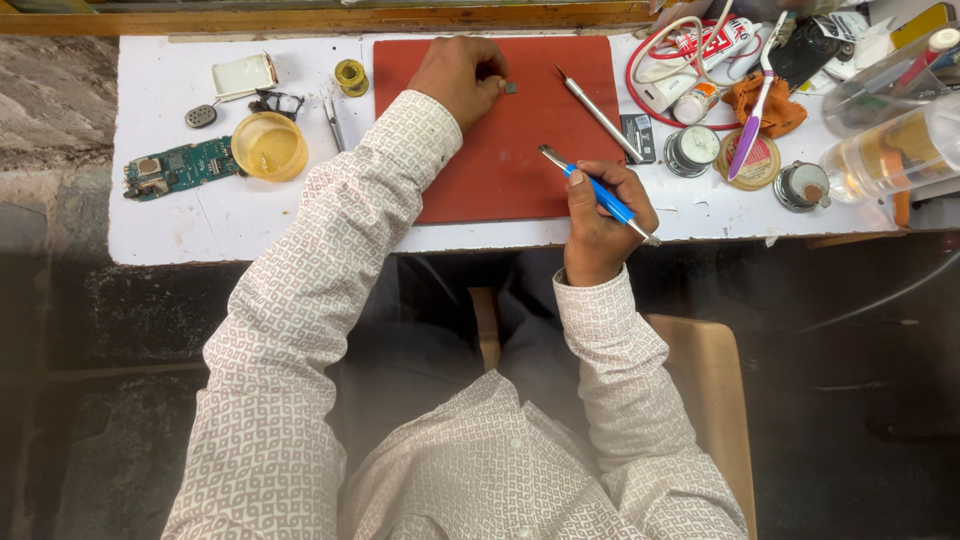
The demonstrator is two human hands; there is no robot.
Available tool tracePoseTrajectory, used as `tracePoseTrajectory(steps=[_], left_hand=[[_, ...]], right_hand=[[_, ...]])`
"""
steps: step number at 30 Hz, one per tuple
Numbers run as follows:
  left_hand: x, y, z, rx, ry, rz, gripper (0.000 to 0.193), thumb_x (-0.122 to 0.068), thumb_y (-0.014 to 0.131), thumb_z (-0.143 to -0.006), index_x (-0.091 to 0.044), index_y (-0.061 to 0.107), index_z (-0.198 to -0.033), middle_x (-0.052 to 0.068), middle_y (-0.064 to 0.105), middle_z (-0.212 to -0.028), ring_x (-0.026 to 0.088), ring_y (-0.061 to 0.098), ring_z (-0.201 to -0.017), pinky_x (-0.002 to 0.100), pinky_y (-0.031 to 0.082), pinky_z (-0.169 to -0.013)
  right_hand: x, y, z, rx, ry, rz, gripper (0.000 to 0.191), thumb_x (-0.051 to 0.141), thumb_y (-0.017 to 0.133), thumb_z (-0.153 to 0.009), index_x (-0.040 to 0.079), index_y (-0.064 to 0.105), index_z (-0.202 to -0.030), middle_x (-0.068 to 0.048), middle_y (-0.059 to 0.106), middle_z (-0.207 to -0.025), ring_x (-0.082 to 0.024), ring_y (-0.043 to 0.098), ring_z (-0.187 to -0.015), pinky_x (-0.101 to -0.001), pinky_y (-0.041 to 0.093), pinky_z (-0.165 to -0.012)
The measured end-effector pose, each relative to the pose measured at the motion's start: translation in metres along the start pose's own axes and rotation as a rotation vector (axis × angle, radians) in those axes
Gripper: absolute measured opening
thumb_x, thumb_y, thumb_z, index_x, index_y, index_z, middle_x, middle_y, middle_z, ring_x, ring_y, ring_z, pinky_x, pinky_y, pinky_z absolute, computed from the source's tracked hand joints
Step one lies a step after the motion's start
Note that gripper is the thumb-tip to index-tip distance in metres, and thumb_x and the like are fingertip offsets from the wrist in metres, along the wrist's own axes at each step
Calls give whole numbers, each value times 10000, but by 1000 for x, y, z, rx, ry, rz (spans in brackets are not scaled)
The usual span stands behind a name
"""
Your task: The person sits at a repair bench and uses a blue-handled scraping tool to clean a small component and a green phone motherboard on a red mat. They then scrub the board with a toothbrush and finish by directing hot air from a heat gun over the board.
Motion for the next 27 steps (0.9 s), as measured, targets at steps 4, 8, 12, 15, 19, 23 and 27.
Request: tracePoseTrajectory(steps=[4,8,12,15,19,23,27], left_hand=[[17,-14,4,-32,-52,99,175,-95,781,-836,-50,745,-1001,88,775,-938,199,753,-857,329,605,-793],[16,-1,4,-49,-45,82,171,-101,809,-820,-44,742,-967,93,775,-922,206,753,-851,331,605,-800],[21,24,-6,-51,-170,5,163,-154,855,-802,-46,735,-826,99,768,-864,220,735,-821,354,593,-782],[26,35,-13,-33,-255,61,202,-156,848,-787,-44,688,-736,75,777,-833,180,758,-812,327,616,-769],[24,33,-13,-31,-290,82,204,-162,841,-796,-54,685,-719,75,772,-822,183,761,-804,329,617,-748],[-5,19,10,-83,-151,86,172,-177,809,-838,-49,705,-792,107,760,-833,243,756,-794,357,605,-742],[-61,5,73,-123,59,56,155,-169,784,-863,-35,712,-891,144,726,-946,295,712,-838,401,570,-763]], right_hand=[[4,7,2,-2,-13,11,128,37,765,-954,-37,705,-1039,-59,701,-887,-62,594,-730,-193,471,-675],[1,1,3,3,-23,14,131,47,769,-964,-37,705,-1042,-53,698,-890,-58,590,-734,-189,460,-674],[-7,-11,2,-1,-11,28,131,51,770,-960,-35,710,-1038,-51,700,-877,-54,574,-713,-188,453,-658],[-11,-18,2,-4,-10,38,127,50,767,-957,-32,712,-1036,-50,701,-878,-52,573,-711,-190,454,-655],[-9,-22,3,0,-22,35,125,46,762,-953,-31,708,-1035,-53,707,-902,-54,586,-724,-191,464,-664],[-2,-25,3,-8,-10,45,128,42,765,-957,-35,710,-1044,-53,691,-884,-53,546,-708,-191,435,-655],[6,-26,4,-3,-13,34,132,46,755,-962,-33,703,-1055,-57,703,-903,-61,585,-726,-194,468,-669]])
Point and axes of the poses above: each hand's wrist, its own z-axis away from the middle knuckle, its own y-axis out of the palm, x = y × z, the point moved 10 cm from there along -z, towards the middle knuckle
